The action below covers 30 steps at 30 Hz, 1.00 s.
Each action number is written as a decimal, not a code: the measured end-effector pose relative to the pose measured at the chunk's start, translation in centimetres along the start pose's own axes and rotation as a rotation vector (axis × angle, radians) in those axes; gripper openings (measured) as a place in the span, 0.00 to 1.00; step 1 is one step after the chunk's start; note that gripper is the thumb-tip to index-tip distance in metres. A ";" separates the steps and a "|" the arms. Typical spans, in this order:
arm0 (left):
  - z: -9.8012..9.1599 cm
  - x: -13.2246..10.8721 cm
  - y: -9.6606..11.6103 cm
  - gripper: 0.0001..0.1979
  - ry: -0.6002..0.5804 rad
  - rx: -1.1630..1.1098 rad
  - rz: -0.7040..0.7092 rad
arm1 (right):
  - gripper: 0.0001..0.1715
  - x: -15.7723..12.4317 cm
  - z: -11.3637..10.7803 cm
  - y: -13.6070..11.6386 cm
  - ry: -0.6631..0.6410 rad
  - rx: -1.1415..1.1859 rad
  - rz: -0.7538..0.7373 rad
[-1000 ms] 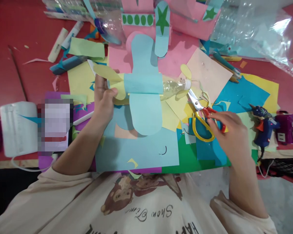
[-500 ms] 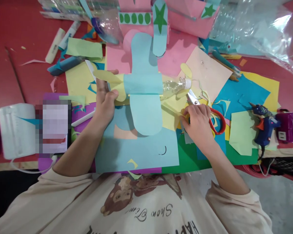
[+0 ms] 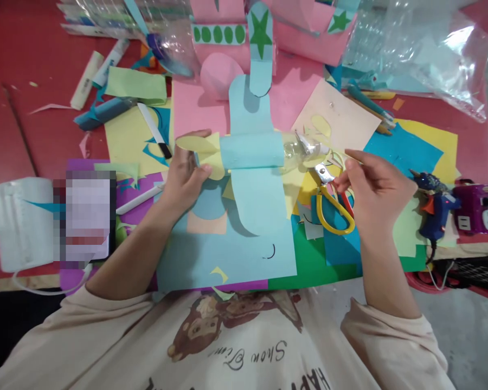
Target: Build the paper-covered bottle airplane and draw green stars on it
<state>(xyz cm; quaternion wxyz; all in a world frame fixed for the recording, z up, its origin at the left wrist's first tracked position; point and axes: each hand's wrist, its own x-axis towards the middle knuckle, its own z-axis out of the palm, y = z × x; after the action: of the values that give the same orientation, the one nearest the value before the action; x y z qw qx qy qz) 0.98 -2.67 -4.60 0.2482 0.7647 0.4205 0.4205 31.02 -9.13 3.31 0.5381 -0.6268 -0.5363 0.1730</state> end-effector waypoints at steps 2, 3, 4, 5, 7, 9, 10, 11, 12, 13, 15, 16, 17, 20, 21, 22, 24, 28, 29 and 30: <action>-0.1 -0.1 0.2 0.26 -0.045 0.015 -0.040 | 0.08 0.6 0.7 0.0 0.002 0.050 -0.059; -0.1 -0.1 0.2 0.26 -0.062 0.015 -0.055 | 0.11 0.8 1.1 0.0 -0.014 0.065 -0.087; -0.2 -0.1 0.3 0.26 -0.060 0.020 -0.054 | 0.12 1.1 1.5 0.1 -0.024 0.079 -0.116; -0.2 -0.1 0.3 0.26 -0.053 0.025 -0.041 | 0.14 1.2 2.0 0.1 -0.049 0.085 -0.136; -0.3 0.0 0.4 0.27 -0.024 0.029 -0.002 | 0.15 1.4 3.1 0.1 -0.071 0.096 -0.178; -0.4 0.1 0.4 0.28 0.008 0.026 0.035 | 0.16 1.3 4.3 -0.1 -0.099 0.060 -0.228; -0.5 0.2 0.5 0.29 0.018 0.024 0.049 | 0.16 1.1 4.8 -0.2 -0.106 0.028 -0.270; -0.5 0.2 0.5 0.30 0.023 0.021 0.059 | 0.16 0.9 5.2 -0.3 -0.109 -0.012 -0.329; -0.5 0.3 0.6 0.30 0.024 0.018 0.064 | 0.16 0.6 5.6 -0.4 -0.124 -0.071 -0.375; -0.6 0.3 0.7 0.30 0.017 0.017 0.065 | 0.16 0.2 5.9 -0.4 -0.153 -0.145 -0.400; -0.6 0.4 0.9 0.27 -0.002 0.024 0.058 | 0.18 -0.5 6.1 -0.4 -0.216 -0.267 -0.435; -0.5 0.4 1.0 0.24 -0.006 0.030 0.048 | 0.18 -0.7 6.2 -0.3 -0.236 -0.293 -0.450; -0.5 0.4 1.0 0.22 -0.004 0.033 0.037 | 0.18 -1.0 6.2 -0.1 -0.242 -0.293 -0.473; -0.3 0.4 1.1 0.19 0.034 0.026 0.004 | 0.18 -1.3 6.1 0.4 -0.216 -0.229 -0.549; -0.3 0.4 1.0 0.19 0.040 0.016 -0.007 | 0.18 -1.3 6.1 0.5 -0.209 -0.222 -0.565; -0.2 0.4 0.9 0.18 0.042 0.007 -0.015 | 0.18 -1.4 6.1 0.5 -0.213 -0.225 -0.572; -0.1 0.3 0.8 0.18 0.040 -0.005 -0.021 | 0.18 -1.4 6.2 0.6 -0.245 -0.249 -0.560; -0.2 0.3 0.6 0.19 0.031 0.003 -0.013 | 0.21 -1.6 6.5 0.8 -0.301 -0.214 -0.569; -0.3 0.3 0.6 0.19 0.026 0.005 -0.010 | 0.21 -1.6 6.6 0.8 -0.297 -0.200 -0.588; -0.3 0.3 0.6 0.19 0.023 0.004 -0.009 | 0.22 -1.6 6.7 0.9 -0.290 -0.198 -0.604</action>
<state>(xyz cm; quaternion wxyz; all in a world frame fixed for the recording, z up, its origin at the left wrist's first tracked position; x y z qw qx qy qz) 1.10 -2.71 -3.85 0.2438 0.7586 0.4274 0.4272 25.59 -7.08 -0.42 0.4197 -0.4578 -0.7827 0.0401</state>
